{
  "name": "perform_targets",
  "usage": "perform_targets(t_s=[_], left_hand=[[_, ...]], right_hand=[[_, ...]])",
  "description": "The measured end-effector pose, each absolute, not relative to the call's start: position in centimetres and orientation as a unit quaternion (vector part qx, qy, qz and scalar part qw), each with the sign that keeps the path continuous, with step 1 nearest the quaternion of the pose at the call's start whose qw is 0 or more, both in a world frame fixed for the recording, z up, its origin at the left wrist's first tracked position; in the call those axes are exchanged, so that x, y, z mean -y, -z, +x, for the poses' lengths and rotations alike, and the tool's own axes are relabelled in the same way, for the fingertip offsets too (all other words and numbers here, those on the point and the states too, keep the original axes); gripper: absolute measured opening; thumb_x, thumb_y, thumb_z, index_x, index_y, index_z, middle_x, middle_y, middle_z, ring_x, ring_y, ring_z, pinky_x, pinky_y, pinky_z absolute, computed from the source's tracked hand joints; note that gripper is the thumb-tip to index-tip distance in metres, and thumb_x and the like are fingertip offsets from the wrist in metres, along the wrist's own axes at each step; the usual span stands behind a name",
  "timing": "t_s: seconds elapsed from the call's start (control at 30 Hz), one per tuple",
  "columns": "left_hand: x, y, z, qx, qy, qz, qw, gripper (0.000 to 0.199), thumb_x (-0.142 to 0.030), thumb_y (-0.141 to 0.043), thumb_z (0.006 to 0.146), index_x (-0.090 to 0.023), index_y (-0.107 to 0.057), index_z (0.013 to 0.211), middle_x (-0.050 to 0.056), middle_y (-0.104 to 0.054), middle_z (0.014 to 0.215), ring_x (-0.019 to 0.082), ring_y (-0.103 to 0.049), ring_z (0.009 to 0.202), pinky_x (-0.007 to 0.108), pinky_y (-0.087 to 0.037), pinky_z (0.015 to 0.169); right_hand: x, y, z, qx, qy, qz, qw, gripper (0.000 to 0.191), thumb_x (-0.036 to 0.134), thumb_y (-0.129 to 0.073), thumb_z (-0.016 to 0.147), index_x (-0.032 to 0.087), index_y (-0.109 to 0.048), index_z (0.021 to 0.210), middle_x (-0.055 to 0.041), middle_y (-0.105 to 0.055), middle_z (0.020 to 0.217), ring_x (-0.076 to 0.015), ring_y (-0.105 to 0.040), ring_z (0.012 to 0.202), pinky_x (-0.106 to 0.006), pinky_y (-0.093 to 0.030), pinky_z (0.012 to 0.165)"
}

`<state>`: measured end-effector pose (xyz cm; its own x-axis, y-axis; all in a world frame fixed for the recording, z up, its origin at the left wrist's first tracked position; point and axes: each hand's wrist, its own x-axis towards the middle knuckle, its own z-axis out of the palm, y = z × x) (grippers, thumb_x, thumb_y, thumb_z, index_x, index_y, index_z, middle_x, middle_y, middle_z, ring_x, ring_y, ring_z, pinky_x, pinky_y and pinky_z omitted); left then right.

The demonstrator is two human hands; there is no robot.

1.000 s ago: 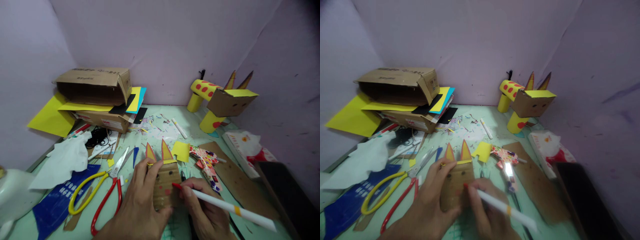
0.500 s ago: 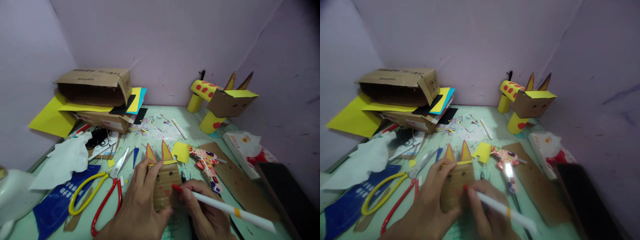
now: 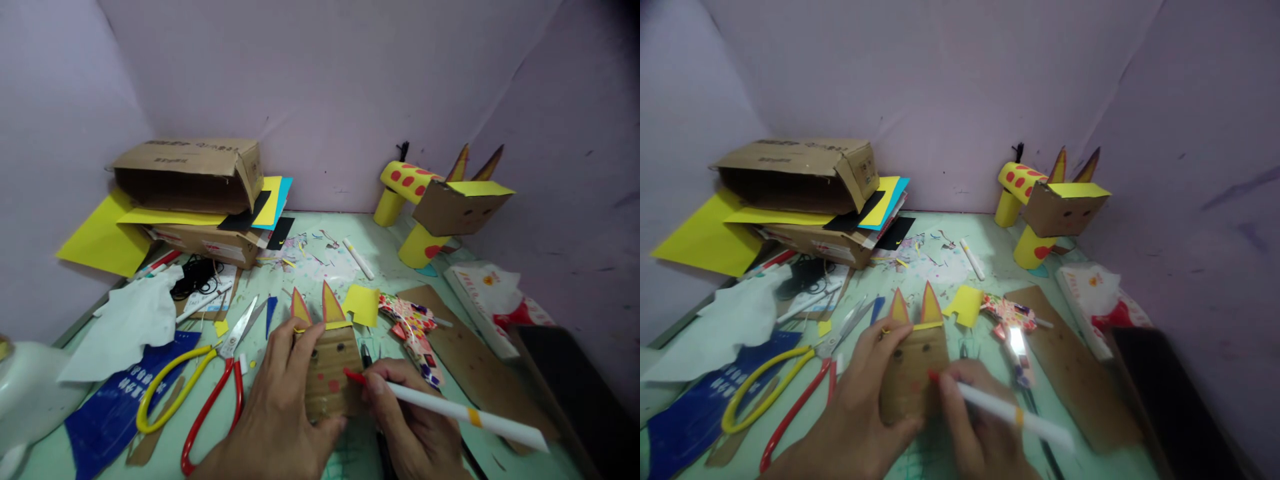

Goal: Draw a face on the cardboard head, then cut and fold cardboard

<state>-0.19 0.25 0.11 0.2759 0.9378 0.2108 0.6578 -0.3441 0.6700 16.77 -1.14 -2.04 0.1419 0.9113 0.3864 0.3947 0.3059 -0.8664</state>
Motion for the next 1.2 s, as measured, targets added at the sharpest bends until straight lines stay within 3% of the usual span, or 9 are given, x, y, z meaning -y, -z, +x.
perform_targets(t_s=[0.4,0.6,0.77,1.1,1.2], left_hand=[[-0.18,-0.05,-0.11,-0.527,-0.302,0.759,0.234,0.093,-0.011,-0.067,0.060,-0.036,-0.022,0.138,0.009,-0.027,0.142,0.034,-0.034,0.133,0.058,-0.037,0.105],[-0.35,0.08,-0.39,-0.509,-0.296,0.772,0.238,0.092,-0.012,-0.067,0.062,-0.034,-0.021,0.139,0.012,-0.025,0.143,0.036,-0.034,0.133,0.060,-0.037,0.105],[-0.35,-0.07,-0.52,-0.511,-0.283,0.774,0.243,0.090,-0.013,-0.066,0.064,-0.035,-0.019,0.139,0.010,-0.023,0.143,0.034,-0.032,0.134,0.057,-0.035,0.106],[-0.25,-0.19,-0.16,-0.530,-0.290,0.759,0.243,0.092,-0.011,-0.066,0.061,-0.037,-0.020,0.137,0.008,-0.024,0.142,0.033,-0.032,0.134,0.058,-0.033,0.108],[-0.27,-0.18,-0.25,-0.524,-0.283,0.766,0.243,0.091,-0.012,-0.066,0.062,-0.036,-0.020,0.137,0.009,-0.023,0.143,0.033,-0.032,0.134,0.058,-0.034,0.107]], right_hand=[[1.26,2.21,16.28,0.584,-0.269,-0.532,0.551,0.020,0.032,-0.050,0.092,0.023,-0.061,0.077,0.0024,-0.053,0.058,-0.0104,-0.047,0.043,-0.020,-0.036,0.037],[1.40,2.48,16.68,0.587,-0.259,-0.541,0.544,0.021,0.039,-0.055,0.089,0.023,-0.062,0.078,0.0018,-0.053,0.054,-0.0123,-0.045,0.041,-0.022,-0.036,0.035],[1.35,1.83,16.34,0.602,-0.259,-0.533,0.535,0.021,0.035,-0.051,0.091,0.023,-0.063,0.078,0.0019,-0.053,0.056,-0.0116,-0.044,0.042,-0.022,-0.034,0.036],[1.18,1.92,16.50,0.618,-0.236,-0.520,0.541,0.017,0.031,-0.051,0.091,0.024,-0.061,0.079,0.0015,-0.057,0.062,-0.0129,-0.051,0.051,-0.022,-0.041,0.046],[1.11,1.96,16.64,0.629,-0.241,-0.516,0.529,0.018,0.030,-0.051,0.091,0.023,-0.061,0.078,0.0024,-0.055,0.057,-0.0118,-0.048,0.044,-0.022,-0.038,0.040]])
